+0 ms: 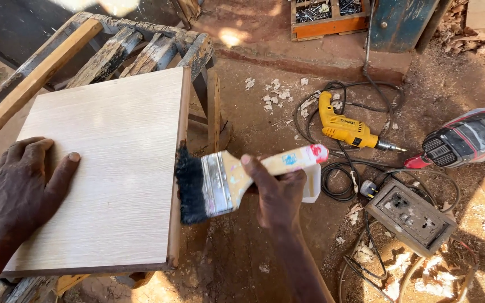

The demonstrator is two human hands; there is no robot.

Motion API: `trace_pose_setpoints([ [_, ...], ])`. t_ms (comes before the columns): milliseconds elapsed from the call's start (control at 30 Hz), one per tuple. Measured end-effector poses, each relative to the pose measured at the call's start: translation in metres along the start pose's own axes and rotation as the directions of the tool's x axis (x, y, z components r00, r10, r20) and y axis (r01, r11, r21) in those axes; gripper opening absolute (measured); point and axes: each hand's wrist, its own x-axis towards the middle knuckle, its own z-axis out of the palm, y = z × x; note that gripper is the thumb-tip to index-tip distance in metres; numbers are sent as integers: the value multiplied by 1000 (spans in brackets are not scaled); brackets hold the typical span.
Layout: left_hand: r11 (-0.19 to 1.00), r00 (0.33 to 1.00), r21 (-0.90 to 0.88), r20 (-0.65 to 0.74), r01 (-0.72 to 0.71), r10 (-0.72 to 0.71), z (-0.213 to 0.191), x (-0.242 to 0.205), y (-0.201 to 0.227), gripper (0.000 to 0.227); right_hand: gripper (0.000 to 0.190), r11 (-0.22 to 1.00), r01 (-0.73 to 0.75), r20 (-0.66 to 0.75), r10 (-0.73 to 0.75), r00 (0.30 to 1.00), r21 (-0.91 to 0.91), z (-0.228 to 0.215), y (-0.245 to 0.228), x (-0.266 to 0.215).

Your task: Applying a liquid substance to the edges and surface of a wooden board using a paintbrush.

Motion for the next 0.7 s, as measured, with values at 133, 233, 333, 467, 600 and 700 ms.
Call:
trace_pose_setpoints([
  [133,997,1000,76,-21,-12,13,6,-2,-8,72,18,994,78,105,-70,992,-71,-6,-21,-35],
  [233,988,998,149,-38,-39,45,12,-3,-15,70,28,997,-5,114,-4,993,76,-11,-26,-50],
  [333,989,997,136,-45,-53,60,13,-4,-16,72,21,992,123,-35,-122,992,37,-11,-50,-37],
  [467,997,999,71,-24,-44,46,5,-5,-10,75,16,968,170,-157,-200,967,-184,6,-56,-2],
  [600,997,998,42,-29,-59,60,8,-6,-17,70,15,968,251,-150,-251,956,-18,42,-27,30],
  [700,998,998,35,-28,-59,60,7,-3,-14,72,16,971,238,-142,-235,962,6,56,-19,42],
])
